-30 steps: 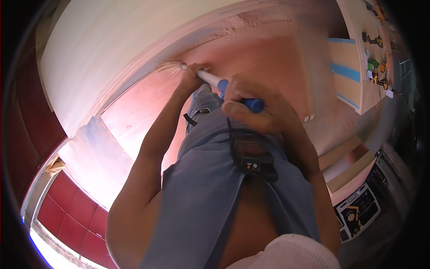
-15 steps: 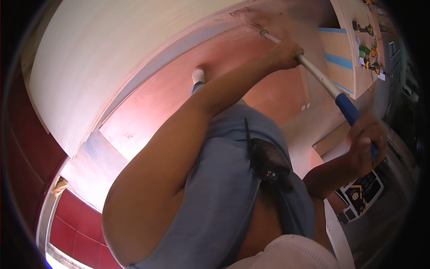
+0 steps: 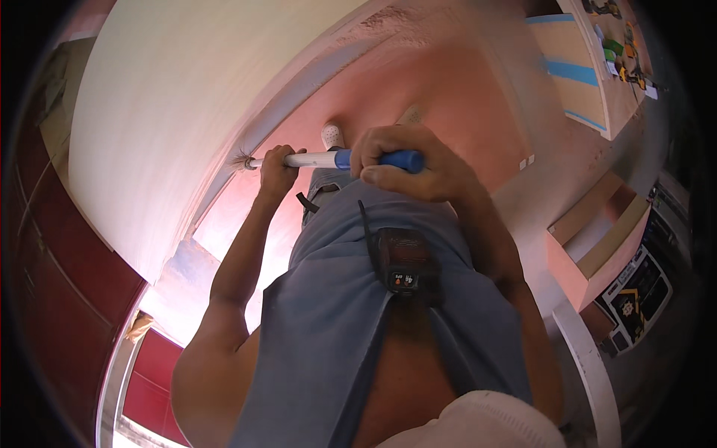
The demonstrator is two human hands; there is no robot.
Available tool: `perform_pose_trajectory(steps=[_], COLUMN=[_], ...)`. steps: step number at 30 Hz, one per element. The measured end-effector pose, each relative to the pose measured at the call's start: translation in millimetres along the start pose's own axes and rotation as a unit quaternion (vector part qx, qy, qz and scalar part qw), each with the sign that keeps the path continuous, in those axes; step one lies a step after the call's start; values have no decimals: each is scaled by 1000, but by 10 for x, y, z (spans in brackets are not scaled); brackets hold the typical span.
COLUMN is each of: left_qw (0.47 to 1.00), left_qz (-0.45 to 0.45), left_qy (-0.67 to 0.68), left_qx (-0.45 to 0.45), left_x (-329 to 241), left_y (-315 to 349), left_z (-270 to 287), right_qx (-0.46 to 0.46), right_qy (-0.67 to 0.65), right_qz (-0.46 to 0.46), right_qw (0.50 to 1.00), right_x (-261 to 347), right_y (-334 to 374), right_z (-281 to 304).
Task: The person sweeps the floor with a broom, moves a jigsaw and a wooden board, sweeps more sawdust, and then picks up and unfolds a paper plan.
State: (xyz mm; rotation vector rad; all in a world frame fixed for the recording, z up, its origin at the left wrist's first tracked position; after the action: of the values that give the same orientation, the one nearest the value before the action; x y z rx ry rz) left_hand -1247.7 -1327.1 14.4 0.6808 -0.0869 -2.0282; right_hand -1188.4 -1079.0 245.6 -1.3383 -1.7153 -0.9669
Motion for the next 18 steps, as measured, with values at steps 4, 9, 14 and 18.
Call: perform_pose_trajectory(steps=[4,9,14,18], left_qw=[996,969,959,944], left_qz=[1,-113,-209,-260], left_qy=[19,116,170,200], left_qx=[-91,-185,-86,-35], left_x=[-110,-1871,-3799,-4914], left_y=[-499,-1802,-2627,-2930], left_z=[-544,-1220,-1615,-1737], right_qx=[33,-120,-241,-289], right_qy=[64,189,284,321], right_qz=[-47,9,44,95], right_qw=[996,975,927,897], right_x=[-151,679,1473,1949], right_y=[-51,648,1452,1763], right_z=[376,1555,2300,2592])
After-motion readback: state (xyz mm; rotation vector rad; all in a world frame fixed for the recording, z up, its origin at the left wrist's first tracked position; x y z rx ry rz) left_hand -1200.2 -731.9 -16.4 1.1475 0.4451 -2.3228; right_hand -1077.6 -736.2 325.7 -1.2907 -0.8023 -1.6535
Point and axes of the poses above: each hand's wrist, its own y-axis away from the middle knuckle, its own z-axis out of the back of the hand, x = y × z, the point moved 9 cm from there along -y, towards the middle knuckle, and after that the axes turned 14 degrees about -y, right-handed, at the moved point
